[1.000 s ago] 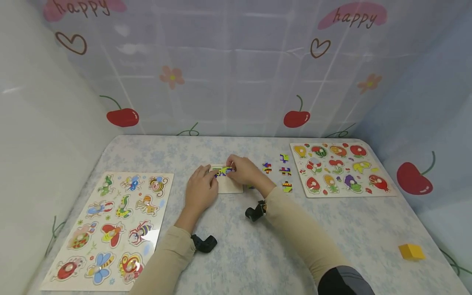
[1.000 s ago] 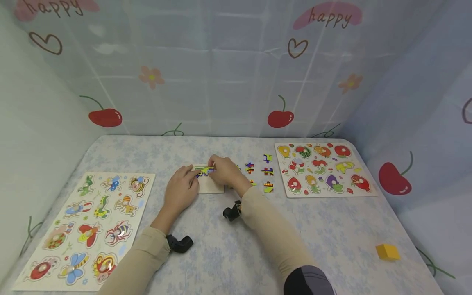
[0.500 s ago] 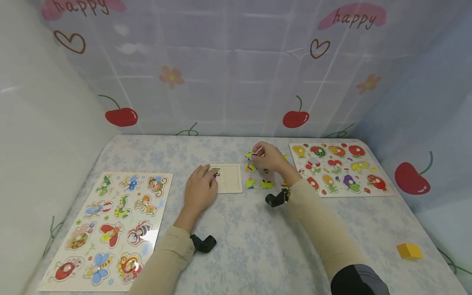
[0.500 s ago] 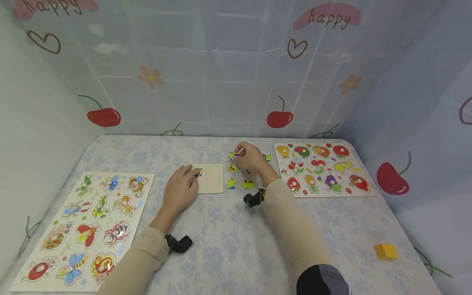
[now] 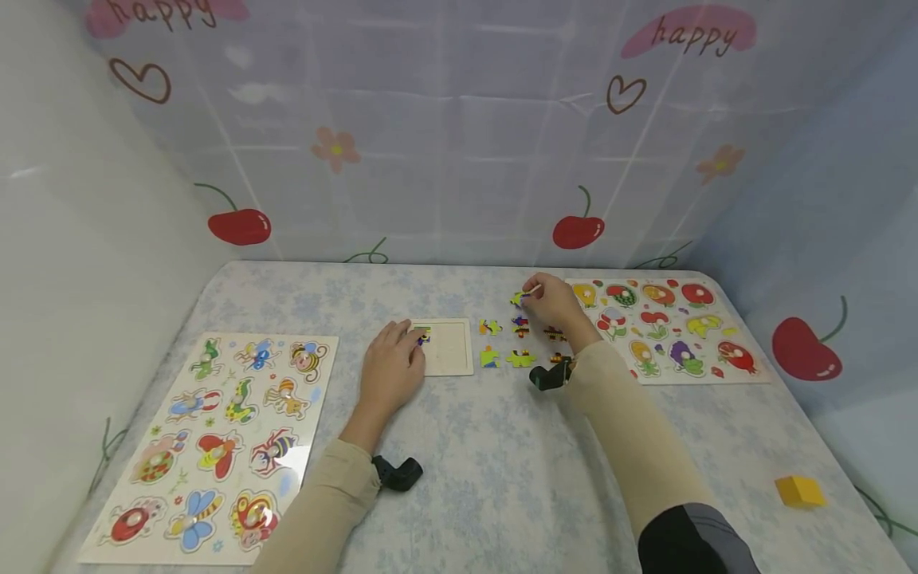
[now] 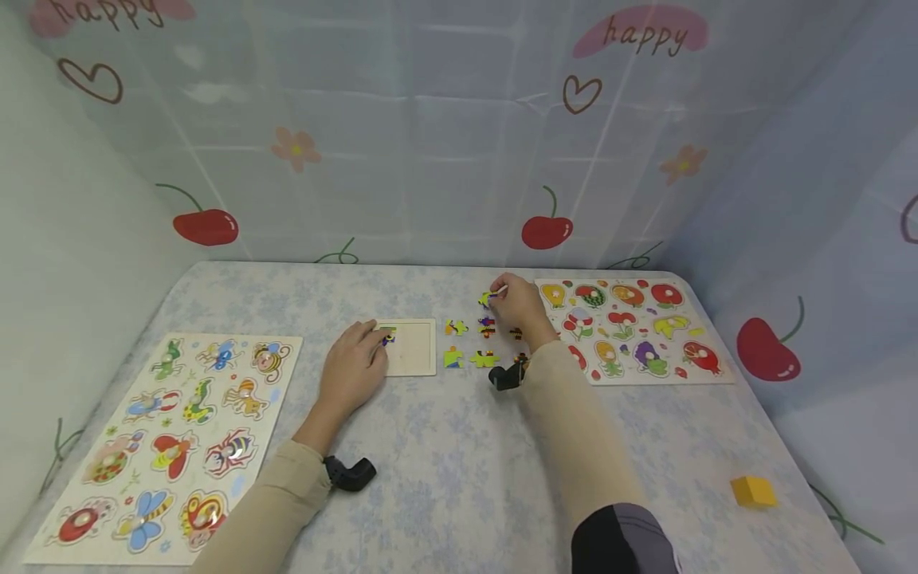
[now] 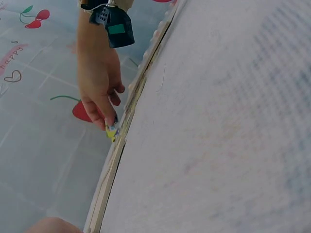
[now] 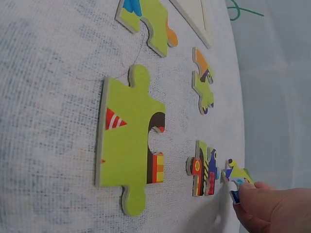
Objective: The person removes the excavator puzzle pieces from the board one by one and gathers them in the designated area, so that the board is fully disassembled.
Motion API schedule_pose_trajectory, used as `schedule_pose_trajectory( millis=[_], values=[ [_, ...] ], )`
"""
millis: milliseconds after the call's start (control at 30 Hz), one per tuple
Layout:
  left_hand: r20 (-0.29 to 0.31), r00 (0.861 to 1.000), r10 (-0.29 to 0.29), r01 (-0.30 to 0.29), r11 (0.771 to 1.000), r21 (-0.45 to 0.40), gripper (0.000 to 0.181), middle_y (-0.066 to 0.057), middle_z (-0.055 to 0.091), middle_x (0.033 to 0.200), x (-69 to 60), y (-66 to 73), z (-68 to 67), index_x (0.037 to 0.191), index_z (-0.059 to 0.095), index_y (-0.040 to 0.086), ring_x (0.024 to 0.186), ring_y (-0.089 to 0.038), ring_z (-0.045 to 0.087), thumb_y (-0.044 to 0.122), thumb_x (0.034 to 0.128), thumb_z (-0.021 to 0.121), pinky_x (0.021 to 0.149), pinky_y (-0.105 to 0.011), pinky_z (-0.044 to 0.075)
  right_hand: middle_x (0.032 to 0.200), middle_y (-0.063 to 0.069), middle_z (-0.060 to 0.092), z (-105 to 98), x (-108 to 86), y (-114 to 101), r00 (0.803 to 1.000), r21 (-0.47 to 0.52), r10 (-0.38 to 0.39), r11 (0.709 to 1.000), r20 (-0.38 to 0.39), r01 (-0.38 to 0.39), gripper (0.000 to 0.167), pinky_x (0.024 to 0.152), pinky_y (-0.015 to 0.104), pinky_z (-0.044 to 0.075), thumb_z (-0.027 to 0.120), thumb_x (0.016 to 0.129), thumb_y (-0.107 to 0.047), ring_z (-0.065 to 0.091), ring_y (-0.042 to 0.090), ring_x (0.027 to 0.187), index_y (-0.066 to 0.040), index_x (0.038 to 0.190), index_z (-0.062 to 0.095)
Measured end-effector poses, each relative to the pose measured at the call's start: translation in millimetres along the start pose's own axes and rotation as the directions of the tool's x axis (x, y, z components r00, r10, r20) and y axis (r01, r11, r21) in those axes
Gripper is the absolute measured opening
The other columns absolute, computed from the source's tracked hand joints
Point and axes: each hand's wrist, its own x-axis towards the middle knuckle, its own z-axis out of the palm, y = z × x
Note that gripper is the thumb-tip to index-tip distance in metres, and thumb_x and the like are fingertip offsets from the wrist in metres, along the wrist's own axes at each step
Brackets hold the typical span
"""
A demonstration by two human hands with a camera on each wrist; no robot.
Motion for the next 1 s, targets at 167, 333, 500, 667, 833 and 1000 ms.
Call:
schedule_pose_trajectory(
  millis=[167, 333, 500, 667, 833, 1000],
  values=[
    [0.000, 1.000, -0.004, 0.004, 1.000, -0.011, 0.040, -0.009, 0.051, 0.149, -0.6, 0.4, -0.8, 0.134, 0.064, 0.020, 0.145, -0.032, 0.038, 0.025, 0.1010, 0.042, 0.121, -0.051, 0.030, 0.111, 0.013, 0.065, 2, 1.3, 0, 1.000, -0.096, 0.005, 0.995, -0.024, -0.007, 0.020, 0.088, 0.045, 0.048, 0.061, 0.098, -0.021, 0.053, 0.031, 0.104, -0.012, 0.116, 0.061],
    [0.007, 1.000, -0.009, 0.009, 1.000, -0.010, 0.041, -0.008, 0.051, 0.150, -0.3, 0.0, -0.5, 0.136, 0.063, 0.020, 0.146, -0.031, 0.038, 0.025, 0.1016, 0.040, 0.122, -0.051, 0.029, 0.114, 0.012, 0.067, 5, 1.4, -3, 0.999, -0.197, 0.000, 0.980, -0.048, -0.009, 0.020, 0.091, 0.049, 0.047, 0.060, 0.099, -0.021, 0.049, 0.037, 0.116, -0.013, 0.117, 0.061],
    [0.010, 1.000, -0.014, 0.014, 1.000, -0.011, 0.042, -0.008, 0.050, 0.150, 0.1, 0.7, -1.0, 0.139, 0.059, 0.020, 0.146, -0.031, 0.037, 0.026, 0.1009, 0.041, 0.121, -0.051, 0.029, 0.109, 0.012, 0.068, 5, -0.7, -7, 0.998, -0.290, -0.024, 0.957, -0.065, 0.004, 0.022, 0.085, 0.049, 0.049, 0.061, 0.098, -0.022, 0.049, 0.037, 0.114, -0.012, 0.117, 0.065],
    [0.023, 0.999, -0.029, 0.030, 0.999, -0.029, 0.049, -0.009, 0.048, 0.152, 1.9, 2.0, -0.1, 0.146, 0.051, 0.014, 0.147, -0.030, 0.036, 0.030, 0.1001, 0.044, 0.122, -0.050, 0.028, 0.107, 0.011, 0.066, 4, -3.5, -7, 0.995, -0.323, -0.036, 0.946, -0.091, 0.005, 0.024, 0.089, 0.050, 0.048, 0.062, 0.097, -0.021, 0.048, 0.035, 0.113, -0.011, 0.119, 0.066],
    [0.074, 0.996, -0.047, 0.050, 0.998, -0.040, 0.065, -0.013, 0.041, 0.156, 2.9, 1.0, -0.6, 0.151, 0.040, 0.007, 0.149, -0.032, 0.030, 0.042, 0.0971, 0.049, 0.124, -0.047, 0.023, 0.110, 0.011, 0.067, 6, -4.9, -10, 0.992, -0.293, -0.069, 0.955, -0.101, 0.037, 0.027, 0.091, 0.049, 0.047, 0.061, 0.098, -0.021, 0.049, 0.034, 0.111, -0.012, 0.122, 0.065],
    [0.133, 0.990, -0.056, 0.057, 0.998, -0.004, 0.091, -0.014, 0.030, 0.162, 0.1, -2.9, -2.1, 0.155, 0.030, 0.004, 0.154, -0.032, 0.018, 0.062, 0.0894, 0.054, 0.127, -0.046, 0.017, 0.108, 0.009, 0.066, 13, -8.3, -22, 0.989, -0.256, -0.134, 0.960, -0.060, 0.115, 0.028, 0.087, 0.045, 0.049, 0.063, 0.097, -0.025, 0.051, 0.031, 0.106, -0.015, 0.123, 0.065]
  ],
)
